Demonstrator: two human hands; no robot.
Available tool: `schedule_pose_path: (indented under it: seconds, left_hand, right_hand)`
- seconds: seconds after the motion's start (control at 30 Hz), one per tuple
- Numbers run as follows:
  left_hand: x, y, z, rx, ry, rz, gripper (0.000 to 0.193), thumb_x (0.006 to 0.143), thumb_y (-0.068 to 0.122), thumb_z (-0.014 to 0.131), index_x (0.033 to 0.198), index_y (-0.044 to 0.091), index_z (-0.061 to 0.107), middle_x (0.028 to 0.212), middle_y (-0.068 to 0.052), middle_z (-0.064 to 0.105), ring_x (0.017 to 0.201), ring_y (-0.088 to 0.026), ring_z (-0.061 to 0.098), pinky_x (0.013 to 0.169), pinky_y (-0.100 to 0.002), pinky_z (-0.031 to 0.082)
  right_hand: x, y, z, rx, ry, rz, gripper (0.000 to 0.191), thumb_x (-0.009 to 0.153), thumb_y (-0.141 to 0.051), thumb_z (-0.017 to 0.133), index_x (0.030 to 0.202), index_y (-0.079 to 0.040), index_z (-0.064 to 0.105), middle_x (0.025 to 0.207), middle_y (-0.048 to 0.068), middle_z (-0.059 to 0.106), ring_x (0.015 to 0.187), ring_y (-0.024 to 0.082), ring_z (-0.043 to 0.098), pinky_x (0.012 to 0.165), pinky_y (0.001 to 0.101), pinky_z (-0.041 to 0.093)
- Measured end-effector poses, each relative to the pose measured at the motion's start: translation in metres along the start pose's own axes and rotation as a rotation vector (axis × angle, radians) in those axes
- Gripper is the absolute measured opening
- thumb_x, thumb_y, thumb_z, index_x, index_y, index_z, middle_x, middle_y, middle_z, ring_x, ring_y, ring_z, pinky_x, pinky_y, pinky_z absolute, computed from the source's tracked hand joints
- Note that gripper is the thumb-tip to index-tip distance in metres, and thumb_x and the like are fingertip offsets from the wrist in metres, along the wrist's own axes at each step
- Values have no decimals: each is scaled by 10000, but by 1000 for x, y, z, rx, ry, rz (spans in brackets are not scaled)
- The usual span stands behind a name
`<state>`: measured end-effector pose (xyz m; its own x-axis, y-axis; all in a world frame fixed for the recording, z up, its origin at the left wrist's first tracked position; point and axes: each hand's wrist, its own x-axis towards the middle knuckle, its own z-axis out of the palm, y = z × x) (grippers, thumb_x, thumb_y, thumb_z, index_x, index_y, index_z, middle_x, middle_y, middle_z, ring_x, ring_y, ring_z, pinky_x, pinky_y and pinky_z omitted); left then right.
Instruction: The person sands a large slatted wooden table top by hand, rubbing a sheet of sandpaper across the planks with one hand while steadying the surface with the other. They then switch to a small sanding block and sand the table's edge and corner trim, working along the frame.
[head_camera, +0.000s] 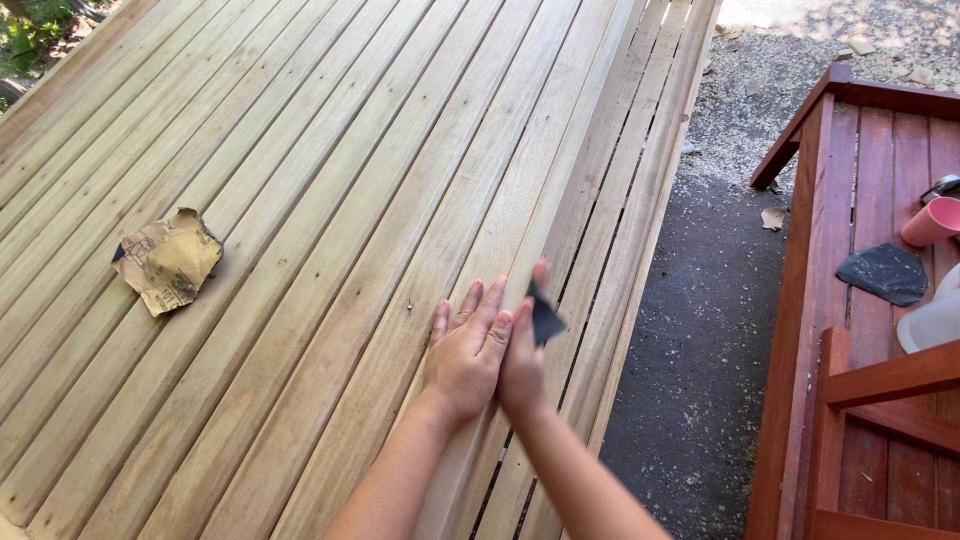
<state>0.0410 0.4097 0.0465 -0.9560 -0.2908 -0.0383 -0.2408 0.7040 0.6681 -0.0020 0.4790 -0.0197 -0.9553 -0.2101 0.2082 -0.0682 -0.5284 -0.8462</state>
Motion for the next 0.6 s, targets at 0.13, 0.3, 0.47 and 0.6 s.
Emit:
schedule_pose_path:
  seconds: [0.13,0.3,0.47,0.6]
  left_hand:
    - [1,-5,5,56,0,22,617,1043,466,321,1588,175,327,1597,-131,408,1555,-186,220,1250,-441,-10]
    - [3,2,1,61,-33,7,635,1032,458,342,1595,167,294,1607,-124,393,1561,-178,194,1251,-438,-33]
    - [17,14,-1,46,-74,-18,669,1015,464,368,1597,156,253,1608,-103,384,1564,-162,161,1247,-427,-54]
    - [28,15,1,49,-51,27,687,1000,459,427,1587,131,285,1603,-110,404,1554,-176,206,1247,-440,-28]
  right_hand:
    - [85,17,-23,219,123,381,660,1041,-473,299,1629,-221,138,1596,97,394,1384,239,466,1158,379,376]
    - [19,22,-13,219,121,281,685,1065,-480,336,1638,-130,199,1617,127,386,1432,268,431,1176,383,348]
    - [-34,35,-17,129,228,555,662,1020,-492,315,1603,-214,172,1620,13,355,1463,183,397,1183,355,324]
    - [49,61,-47,348,231,624,707,1027,-559,349,1488,-32,443,1437,183,566,1288,332,575,1085,472,458]
